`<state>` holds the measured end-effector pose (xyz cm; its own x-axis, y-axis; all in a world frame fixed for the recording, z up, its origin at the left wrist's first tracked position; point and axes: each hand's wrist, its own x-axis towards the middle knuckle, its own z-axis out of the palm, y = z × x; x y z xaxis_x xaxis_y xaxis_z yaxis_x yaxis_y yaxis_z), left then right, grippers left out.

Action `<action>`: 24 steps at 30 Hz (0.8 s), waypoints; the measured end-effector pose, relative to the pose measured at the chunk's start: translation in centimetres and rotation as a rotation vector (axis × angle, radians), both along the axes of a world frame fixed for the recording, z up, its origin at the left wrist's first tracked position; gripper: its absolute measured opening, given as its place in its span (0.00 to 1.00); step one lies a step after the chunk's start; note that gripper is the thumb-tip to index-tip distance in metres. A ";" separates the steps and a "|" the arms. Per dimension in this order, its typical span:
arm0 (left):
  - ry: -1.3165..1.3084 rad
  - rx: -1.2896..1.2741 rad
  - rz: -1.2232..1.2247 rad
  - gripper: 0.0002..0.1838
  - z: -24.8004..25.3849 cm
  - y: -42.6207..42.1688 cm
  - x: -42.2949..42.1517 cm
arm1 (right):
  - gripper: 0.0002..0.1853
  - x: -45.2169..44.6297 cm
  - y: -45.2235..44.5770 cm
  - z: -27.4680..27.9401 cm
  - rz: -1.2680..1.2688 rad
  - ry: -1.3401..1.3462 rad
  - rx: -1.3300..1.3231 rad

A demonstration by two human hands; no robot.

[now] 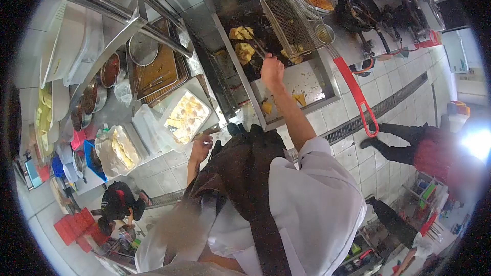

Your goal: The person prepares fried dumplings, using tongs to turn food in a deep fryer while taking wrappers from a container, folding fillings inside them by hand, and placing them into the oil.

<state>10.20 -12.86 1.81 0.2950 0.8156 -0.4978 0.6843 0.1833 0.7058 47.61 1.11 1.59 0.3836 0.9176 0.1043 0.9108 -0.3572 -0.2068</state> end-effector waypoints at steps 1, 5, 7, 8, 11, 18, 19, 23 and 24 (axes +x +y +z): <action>0.000 -0.002 -0.002 0.14 -0.1 -0.1 0.0 | 0.11 0.0 0.0 0.2 -0.002 0.000 -0.002; -0.021 -0.015 -0.039 0.14 -1.0 -0.1 -0.2 | 0.08 0.1 1.5 1.6 0.087 0.007 -0.064; -0.014 -0.003 -0.059 0.14 -1.2 -0.1 -0.3 | 0.07 -0.4 2.3 1.7 0.129 0.001 -0.090; -0.027 0.020 -0.072 0.14 -1.3 0.1 -0.2 | 0.07 -0.6 3.0 1.8 0.150 -0.009 -0.098; -0.036 0.067 -0.110 0.14 -1.8 0.5 0.0 | 0.09 -0.3 4.5 1.5 0.151 -0.003 -0.118; -0.048 0.003 -0.086 0.13 0.6 2.2 1.5 | 0.13 -0.8 -2.0 11.3 -0.064 0.300 0.203; -0.052 0.005 -0.101 0.13 0.0 2.6 1.7 | 0.13 -0.6 -3.6 14.4 -0.080 0.293 0.256; -0.303 -0.065 -0.128 0.10 -0.2 4.5 3.7 | 0.12 3.2 -6.4 19.7 -0.269 0.142 0.242; -0.360 -0.070 -0.167 0.10 1.0 5.5 5.1 | 0.12 4.1 -5.8 19.1 -0.282 0.141 0.240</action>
<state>15.34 -7.37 2.86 0.5862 0.7094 -0.3912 0.4199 0.1470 0.8956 51.75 -4.72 20.69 0.6431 0.7300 0.2314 0.7404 -0.5157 -0.4311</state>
